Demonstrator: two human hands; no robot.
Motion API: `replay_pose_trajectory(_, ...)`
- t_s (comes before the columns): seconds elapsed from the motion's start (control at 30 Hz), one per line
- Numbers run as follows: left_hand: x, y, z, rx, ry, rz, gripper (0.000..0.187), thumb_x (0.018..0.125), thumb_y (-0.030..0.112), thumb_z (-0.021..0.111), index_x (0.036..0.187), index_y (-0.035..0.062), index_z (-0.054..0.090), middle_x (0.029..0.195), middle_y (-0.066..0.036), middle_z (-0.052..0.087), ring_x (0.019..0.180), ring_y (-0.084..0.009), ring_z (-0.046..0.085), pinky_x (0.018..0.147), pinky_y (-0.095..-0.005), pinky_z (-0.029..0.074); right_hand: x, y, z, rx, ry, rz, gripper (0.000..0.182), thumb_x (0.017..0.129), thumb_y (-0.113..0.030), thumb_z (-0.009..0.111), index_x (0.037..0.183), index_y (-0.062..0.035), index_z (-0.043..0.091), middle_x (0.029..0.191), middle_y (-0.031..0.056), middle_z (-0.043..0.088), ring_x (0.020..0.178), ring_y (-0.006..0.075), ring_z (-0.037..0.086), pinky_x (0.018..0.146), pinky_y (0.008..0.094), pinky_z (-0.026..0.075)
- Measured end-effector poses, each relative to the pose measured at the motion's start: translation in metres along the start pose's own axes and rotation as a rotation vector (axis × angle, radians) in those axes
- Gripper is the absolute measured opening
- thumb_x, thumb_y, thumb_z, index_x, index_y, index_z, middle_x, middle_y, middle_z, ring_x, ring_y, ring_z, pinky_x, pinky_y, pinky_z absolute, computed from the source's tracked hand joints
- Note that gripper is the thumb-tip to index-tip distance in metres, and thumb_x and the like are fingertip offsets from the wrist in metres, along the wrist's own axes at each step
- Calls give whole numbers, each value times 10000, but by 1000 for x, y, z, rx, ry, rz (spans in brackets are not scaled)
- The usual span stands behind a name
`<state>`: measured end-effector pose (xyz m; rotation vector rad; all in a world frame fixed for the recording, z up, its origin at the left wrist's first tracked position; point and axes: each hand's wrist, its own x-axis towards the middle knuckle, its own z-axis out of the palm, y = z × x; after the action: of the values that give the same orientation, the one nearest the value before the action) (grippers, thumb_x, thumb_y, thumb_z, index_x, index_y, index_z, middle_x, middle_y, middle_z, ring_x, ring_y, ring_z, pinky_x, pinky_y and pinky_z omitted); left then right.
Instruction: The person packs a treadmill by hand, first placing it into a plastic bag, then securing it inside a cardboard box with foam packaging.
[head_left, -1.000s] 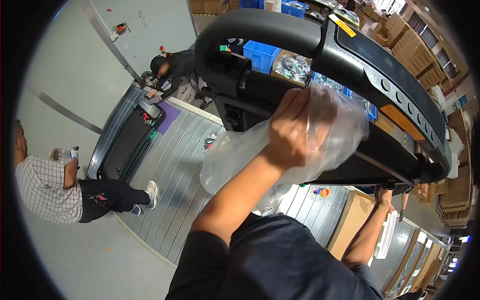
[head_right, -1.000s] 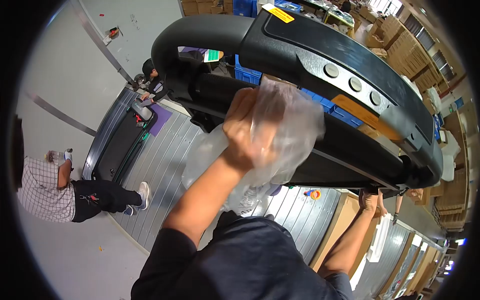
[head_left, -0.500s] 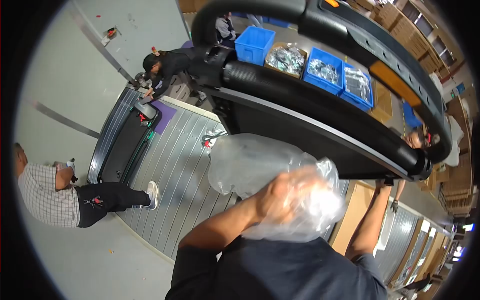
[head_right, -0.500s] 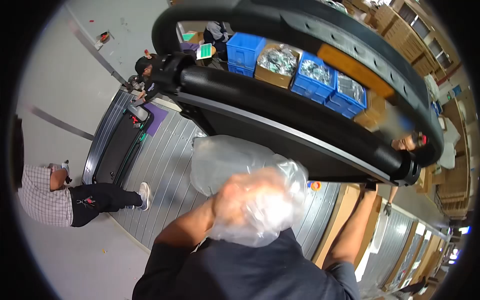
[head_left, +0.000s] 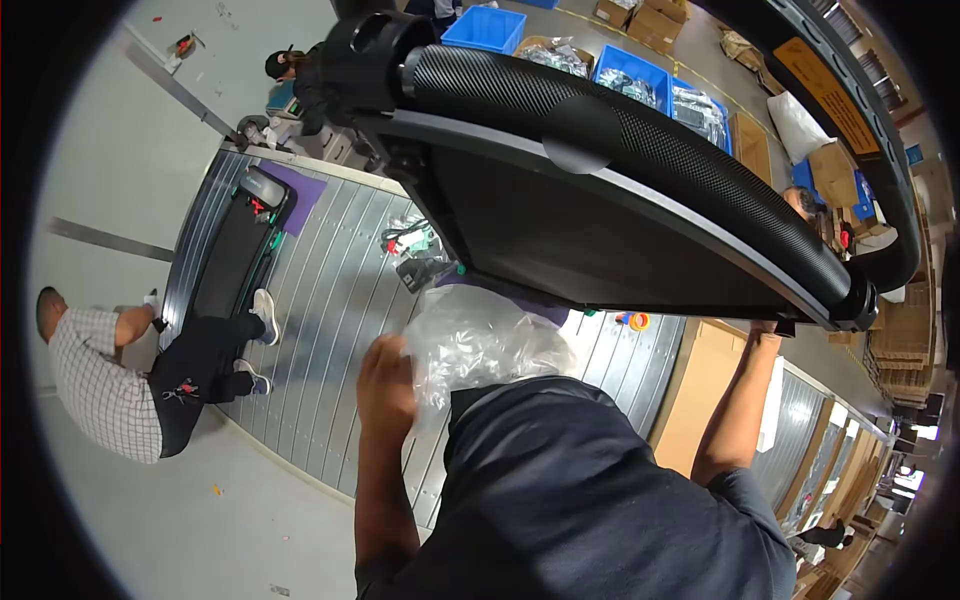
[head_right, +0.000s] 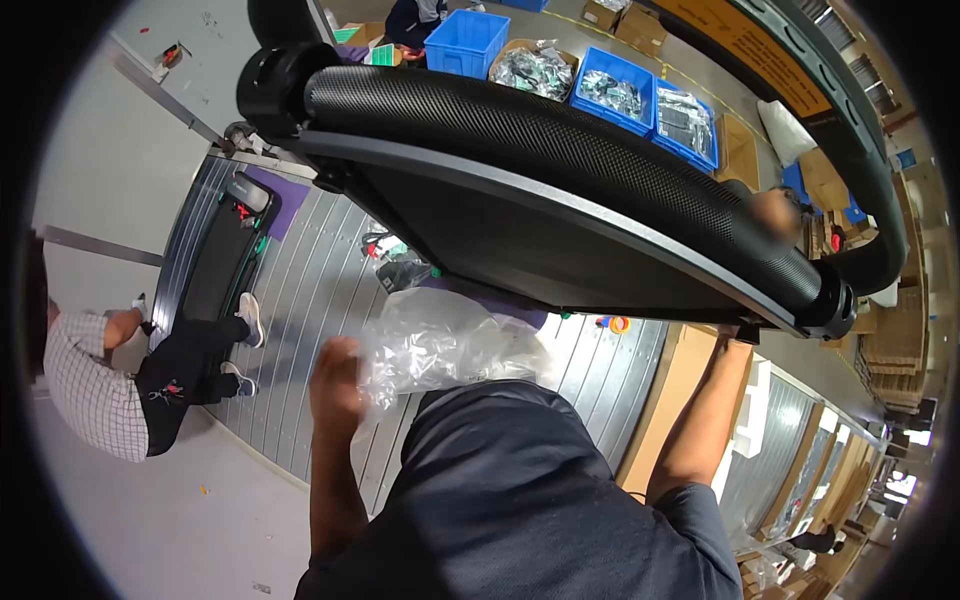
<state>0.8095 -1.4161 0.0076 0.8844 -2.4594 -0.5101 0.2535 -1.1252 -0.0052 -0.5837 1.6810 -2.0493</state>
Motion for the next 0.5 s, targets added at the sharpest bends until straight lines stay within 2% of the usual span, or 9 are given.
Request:
replay_pose_trajectory(0.1, 41, 32, -33, -19, 235, 222, 128, 746, 90, 577, 820, 2, 522, 973, -175, 554, 896, -367, 564, 777, -442, 484, 4, -8, 7, -8, 1, -8, 255, 749, -52, 525, 979, 14, 615, 891, 114, 641, 816, 223, 620, 741, 312, 514)
replay_pose_trajectory(0.2, 78, 52, -33, 22, 579, 381, 192, 722, 113, 604, 862, 14, 517, 925, -155, 557, 829, -370, 576, 768, -455, 492, 4, -17, 18, -34, 9, -1, 253, 740, -10, 509, 964, 30, 618, 882, 122, 643, 806, 225, 623, 737, 311, 516)
replay_pose_trajectory(0.23, 89, 58, -35, 3, 593, 399, 259, 736, 183, 628, 887, 5, 515, 897, -148, 537, 804, -351, 567, 729, -439, 502, 3, -19, 21, -45, 12, 8, 253, 737, 4, 504, 960, 35, 620, 879, 125, 643, 803, 226, 624, 736, 311, 517)
replay_pose_trajectory(0.33, 127, 87, -51, -238, 652, 534, 325, 747, 249, 646, 876, -15, 508, 889, -156, 515, 806, -328, 556, 710, -434, 501, -13, -28, 33, -95, 43, 47, 256, 727, 46, 489, 945, 51, 624, 871, 134, 645, 792, 228, 628, 733, 309, 520)
replay_pose_trajectory(0.37, 146, 95, -56, -260, 681, 620, 395, 762, 313, 641, 863, -42, 501, 889, -170, 497, 824, -315, 544, 723, -428, 490, -21, -35, 40, -122, 52, 70, 258, 724, 60, 484, 940, 56, 625, 868, 136, 645, 789, 229, 629, 732, 309, 521)
replay_pose_trajectory(0.4, 160, 109, -65, -202, 712, 601, 445, 794, 377, 600, 831, -55, 500, 915, -195, 502, 866, -327, 540, 743, -424, 478, -30, -42, 49, -158, 60, 92, 261, 721, 74, 478, 935, 61, 626, 865, 139, 646, 786, 230, 630, 731, 308, 521)
replay_pose_trajectory(0.43, 180, 117, -68, -147, 759, 591, 439, 773, 380, 589, 794, -51, 502, 986, -244, 520, 902, -353, 542, 786, -424, 465, -38, -49, 60, -203, 60, 122, 264, 717, 88, 473, 930, 66, 628, 862, 142, 647, 782, 231, 631, 729, 308, 522)
replay_pose_trajectory(0.47, 202, 134, -74, -116, 768, 629, 323, 719, 261, 567, 773, -50, 501, 1072, -281, 522, 957, -373, 545, 843, -418, 453, -43, -54, 67, -252, 73, 149, 267, 714, 102, 468, 925, 71, 629, 859, 145, 647, 779, 232, 632, 728, 308, 523)
replay_pose_trajectory(0.5, 220, 149, -82, -174, 696, 642, 248, 656, 135, 556, 815, -50, 508, 1142, -293, 501, 978, -395, 539, 852, -434, 456, -47, -60, 74, -311, 87, 172, 271, 711, 116, 463, 920, 77, 630, 856, 148, 648, 775, 233, 634, 727, 307, 524)
